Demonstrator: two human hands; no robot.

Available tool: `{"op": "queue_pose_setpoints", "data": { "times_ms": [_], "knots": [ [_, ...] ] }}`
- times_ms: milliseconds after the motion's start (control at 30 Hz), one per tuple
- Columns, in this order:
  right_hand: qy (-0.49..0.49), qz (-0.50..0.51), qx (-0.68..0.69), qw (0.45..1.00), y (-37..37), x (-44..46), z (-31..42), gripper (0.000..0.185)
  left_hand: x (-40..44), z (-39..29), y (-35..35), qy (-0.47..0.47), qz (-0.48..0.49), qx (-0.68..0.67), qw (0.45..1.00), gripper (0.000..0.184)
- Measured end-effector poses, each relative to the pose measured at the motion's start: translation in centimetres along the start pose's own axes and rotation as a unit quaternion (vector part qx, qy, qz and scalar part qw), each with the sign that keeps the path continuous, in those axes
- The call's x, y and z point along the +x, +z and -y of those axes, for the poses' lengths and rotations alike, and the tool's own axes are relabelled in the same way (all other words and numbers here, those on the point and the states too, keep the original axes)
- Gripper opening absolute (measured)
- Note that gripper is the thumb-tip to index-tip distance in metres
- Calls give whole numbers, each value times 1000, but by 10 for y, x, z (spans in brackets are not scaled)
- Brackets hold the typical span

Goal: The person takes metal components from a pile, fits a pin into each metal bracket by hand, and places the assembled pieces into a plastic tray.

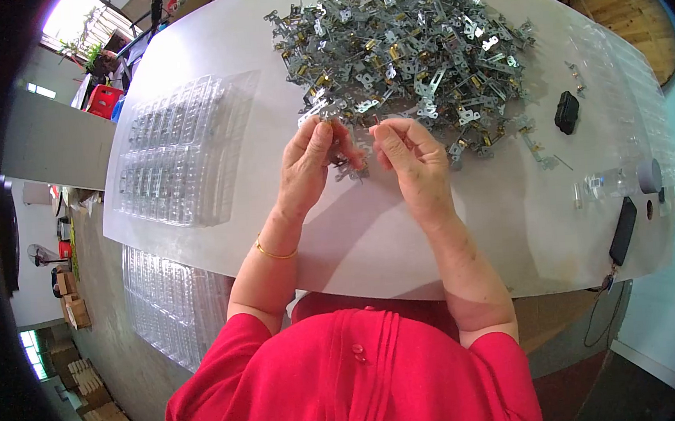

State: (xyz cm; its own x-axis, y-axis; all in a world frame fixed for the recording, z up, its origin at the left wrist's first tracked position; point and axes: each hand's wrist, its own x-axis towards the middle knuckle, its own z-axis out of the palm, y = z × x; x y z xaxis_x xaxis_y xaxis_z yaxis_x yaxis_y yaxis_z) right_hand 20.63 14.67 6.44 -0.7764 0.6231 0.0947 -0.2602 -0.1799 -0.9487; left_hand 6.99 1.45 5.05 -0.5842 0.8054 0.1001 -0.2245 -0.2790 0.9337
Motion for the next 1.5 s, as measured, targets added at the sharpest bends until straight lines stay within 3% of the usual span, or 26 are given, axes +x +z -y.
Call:
{"op": "queue_pose_setpoints", "data": {
  "times_ms": [300, 800, 900, 1000, 1200, 1300, 1500],
  "knots": [
    [21, 0, -75, 997, 13, -10, 11, 17, -3, -9, 8, -65, -3, 69, 995, 34],
    [-6, -12, -146, 989, 10, -10, 13, 14, -2, -7, 7, -18, 14, 135, 991, 34],
    [-53, -22, -200, 978, 7, -9, 7, 15, -3, -5, 7, 16, -8, 183, 983, 32],
    [-112, -44, -249, 961, 8, -8, 4, 16, -2, -4, 4, 60, -3, 336, 940, 29],
    [-105, -36, -227, 968, 7, -8, 5, 17, -5, -13, 13, 55, -2, 358, 932, 23],
    [-110, -21, -239, 965, 7, -8, 8, 14, -4, -6, 12, 126, -1, 392, 911, 20],
    [-226, -38, -343, 911, 3, -2, 2, 8, -5, -3, 13, 106, 19, 447, 888, 16]
  ]
}}
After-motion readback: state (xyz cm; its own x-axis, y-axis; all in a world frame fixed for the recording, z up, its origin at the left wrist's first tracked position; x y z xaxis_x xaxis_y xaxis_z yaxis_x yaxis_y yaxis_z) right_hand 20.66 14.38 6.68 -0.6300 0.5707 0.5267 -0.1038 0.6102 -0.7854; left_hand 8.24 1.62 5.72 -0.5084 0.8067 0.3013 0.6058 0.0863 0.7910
